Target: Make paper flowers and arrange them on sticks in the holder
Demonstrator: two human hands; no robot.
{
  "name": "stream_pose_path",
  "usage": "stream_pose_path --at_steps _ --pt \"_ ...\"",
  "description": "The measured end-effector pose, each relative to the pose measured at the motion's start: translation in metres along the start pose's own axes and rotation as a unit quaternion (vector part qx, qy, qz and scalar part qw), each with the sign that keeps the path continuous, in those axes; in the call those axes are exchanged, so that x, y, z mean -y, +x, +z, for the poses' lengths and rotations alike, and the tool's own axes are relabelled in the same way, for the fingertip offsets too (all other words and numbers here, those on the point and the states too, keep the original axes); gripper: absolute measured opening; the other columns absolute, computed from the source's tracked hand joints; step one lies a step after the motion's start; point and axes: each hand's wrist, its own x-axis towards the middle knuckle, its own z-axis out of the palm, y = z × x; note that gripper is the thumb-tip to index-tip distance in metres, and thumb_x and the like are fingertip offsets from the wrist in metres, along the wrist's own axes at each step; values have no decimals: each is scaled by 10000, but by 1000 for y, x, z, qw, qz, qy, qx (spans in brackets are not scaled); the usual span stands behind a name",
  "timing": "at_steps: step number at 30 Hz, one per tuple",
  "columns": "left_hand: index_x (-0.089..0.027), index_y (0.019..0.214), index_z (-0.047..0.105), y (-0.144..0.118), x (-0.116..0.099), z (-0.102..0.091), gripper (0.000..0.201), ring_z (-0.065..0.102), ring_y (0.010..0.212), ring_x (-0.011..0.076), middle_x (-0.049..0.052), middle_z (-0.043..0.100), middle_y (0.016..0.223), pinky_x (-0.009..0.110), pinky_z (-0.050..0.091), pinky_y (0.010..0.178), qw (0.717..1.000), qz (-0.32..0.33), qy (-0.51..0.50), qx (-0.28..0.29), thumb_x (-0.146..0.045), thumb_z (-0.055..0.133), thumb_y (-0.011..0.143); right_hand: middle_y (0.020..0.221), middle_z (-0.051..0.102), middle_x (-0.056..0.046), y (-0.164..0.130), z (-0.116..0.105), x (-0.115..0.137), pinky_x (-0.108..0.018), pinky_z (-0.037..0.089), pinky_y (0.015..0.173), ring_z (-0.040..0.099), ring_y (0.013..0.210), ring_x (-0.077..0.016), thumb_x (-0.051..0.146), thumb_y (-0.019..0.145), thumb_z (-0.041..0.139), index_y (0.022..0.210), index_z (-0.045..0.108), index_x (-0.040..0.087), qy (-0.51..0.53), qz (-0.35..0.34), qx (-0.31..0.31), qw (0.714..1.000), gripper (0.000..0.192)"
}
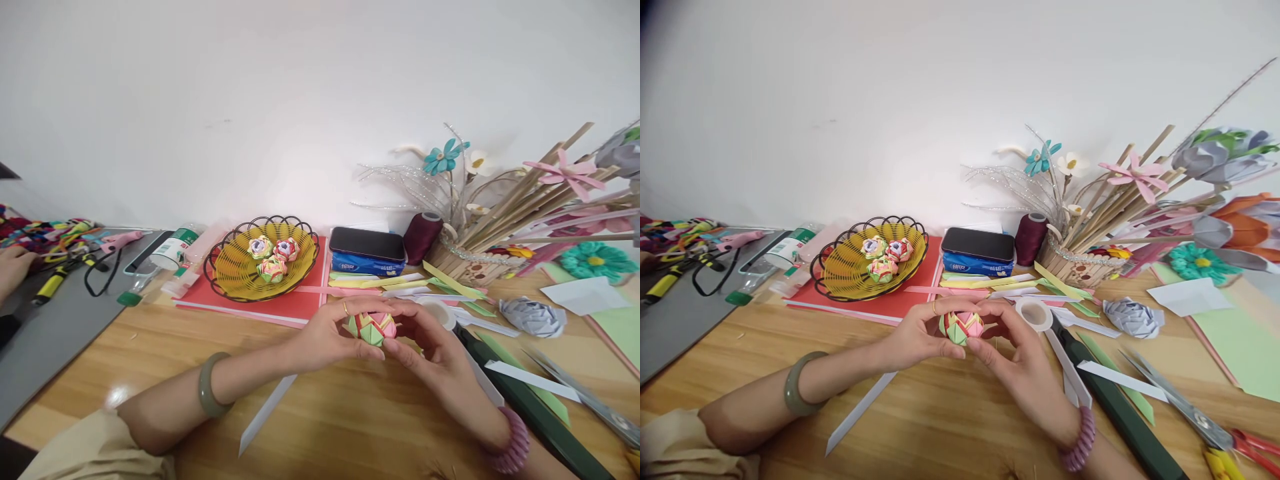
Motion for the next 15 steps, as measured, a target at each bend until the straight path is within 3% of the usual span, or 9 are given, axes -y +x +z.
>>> stream_pose_path --at_steps 2,4,6,8,12,15 --pt "-261 1165 568 -1 0 0 501 425 1233 252 63 527 1285 404 337 1021 1000 -12 20 -3 -223 707 685 1028 590 -36 0 1 -1 -285 539 722 612 856 -159 312 833 560 1034 523 261 -2 -2 0 1000 211" --pt "-281 1247 484 -2 1 -1 635 383 1264 270 77 432 1367 414 346 1015 998 -48 22 -16 -213 725 663 1031 581 -31 1 1 -2 -290 539 725 610 856 -158 308 832 563 1032 512 266 -15 -11 -12 1000 211" --pt "-337 1323 339 -3 6 -2 821 398 1249 278 83 305 1439 408 411 952 995 -96 -19 -27 -193 750 627 1038 575 -33 2 2 -5 -302 533 739 596 888 -168 291 825 571 1028 500 268 -58 -45 -36 997 216" --pt "-360 1312 295 -3 12 -4 881 447 1203 273 91 250 1451 372 474 854 989 -125 -75 -30 -176 770 594 1054 572 -43 2 2 -8 -314 524 743 571 946 -186 255 818 577 1026 490 264 -129 -103 -56 985 226" --pt "-248 1121 445 2 15 -7 672 499 1122 235 104 397 1333 303 479 777 987 -123 -89 -53 -162 788 549 1081 574 -76 1 -1 -13 -320 517 712 549 993 -207 218 811 578 1065 463 240 -255 -191 -62 946 280" --pt "-205 1060 489 6 5 -12 550 540 1051 221 118 476 1270 324 464 781 987 -155 -47 -24 -180 763 584 1074 579 -94 0 -7 -13 -347 513 735 556 986 -221 256 793 604 1113 448 219 -305 -213 -31 928 358"
